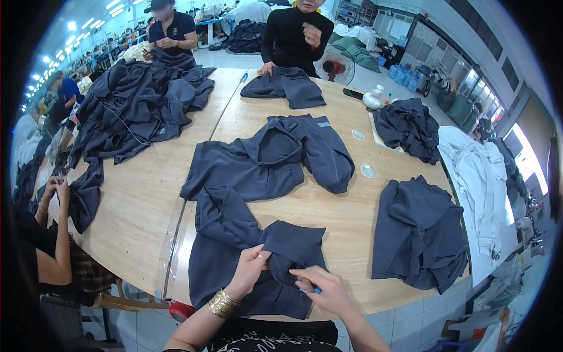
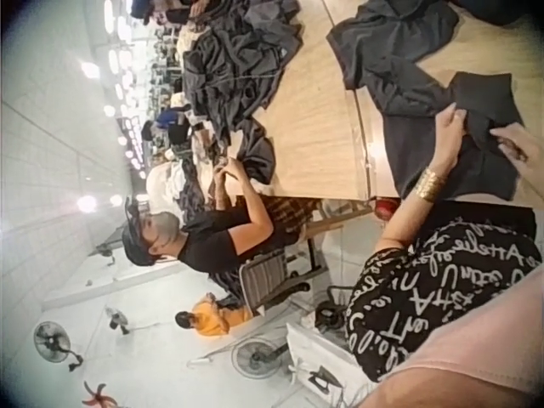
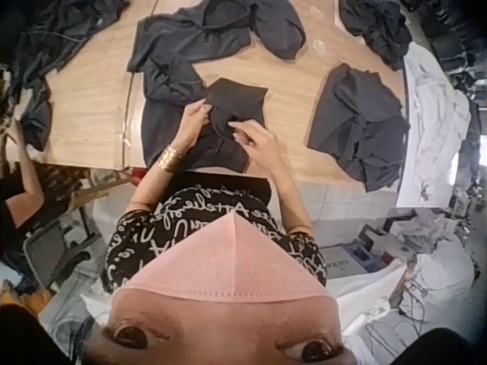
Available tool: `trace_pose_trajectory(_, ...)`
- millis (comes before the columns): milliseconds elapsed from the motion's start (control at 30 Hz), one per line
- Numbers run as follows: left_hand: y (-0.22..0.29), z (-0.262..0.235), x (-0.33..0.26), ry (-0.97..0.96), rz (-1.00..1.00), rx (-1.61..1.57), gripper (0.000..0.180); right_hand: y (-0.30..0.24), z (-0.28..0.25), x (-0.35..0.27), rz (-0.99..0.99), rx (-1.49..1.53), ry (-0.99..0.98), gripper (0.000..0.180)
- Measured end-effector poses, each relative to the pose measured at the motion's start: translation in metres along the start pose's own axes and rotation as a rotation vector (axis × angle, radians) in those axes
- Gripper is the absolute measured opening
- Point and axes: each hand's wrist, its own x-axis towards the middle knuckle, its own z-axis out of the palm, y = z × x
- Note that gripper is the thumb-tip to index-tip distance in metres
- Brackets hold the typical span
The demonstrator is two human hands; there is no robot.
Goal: Trimming excess threads from a pair of grey shorts using handheld snips in a factory setting.
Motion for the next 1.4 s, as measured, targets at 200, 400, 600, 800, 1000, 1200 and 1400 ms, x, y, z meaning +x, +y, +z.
trace_pose_trajectory(200, 0.01, -0.005, -0.01, -0.01, 0.274, 0.466, 0.02, 0.006, 0.017, 0.03, -0.105, -0.025, 0.308, 0.044)
trace_pose_trajectory(400, 0.019, -0.009, -0.025, -0.252, 0.017, 0.23, 0.024, 0.002, 0.02, 0.054, -0.114, 0.044, 0.244, 0.043)
trace_pose_trajectory(600, 0.014, -0.021, -0.026, -0.389, -0.227, 0.051, 0.022, 0.019, 0.011, 0.079, 0.143, 0.473, -0.157, 0.032)
trace_pose_trajectory(800, 0.008, -0.02, -0.026, -0.248, -0.156, -0.214, 0.025, 0.031, 0.0, 0.074, 0.201, 0.106, 0.154, 0.03)
trace_pose_trajectory(1000, 0.028, -0.004, -0.019, -0.07, 0.147, -0.29, 0.035, -0.02, -0.005, 0.058, 0.174, 0.091, 0.393, 0.026)
trace_pose_trajectory(1200, 0.016, 0.01, -0.02, -0.037, 0.113, -0.255, 0.026, -0.026, 0.025, 0.04, -0.046, 0.084, 0.432, 0.036)
trace_pose_trajectory(1400, 0.024, 0.008, -0.022, -0.16, 0.059, -0.229, 0.028, -0.027, 0.024, 0.02, 0.191, 0.235, 0.421, 0.033)
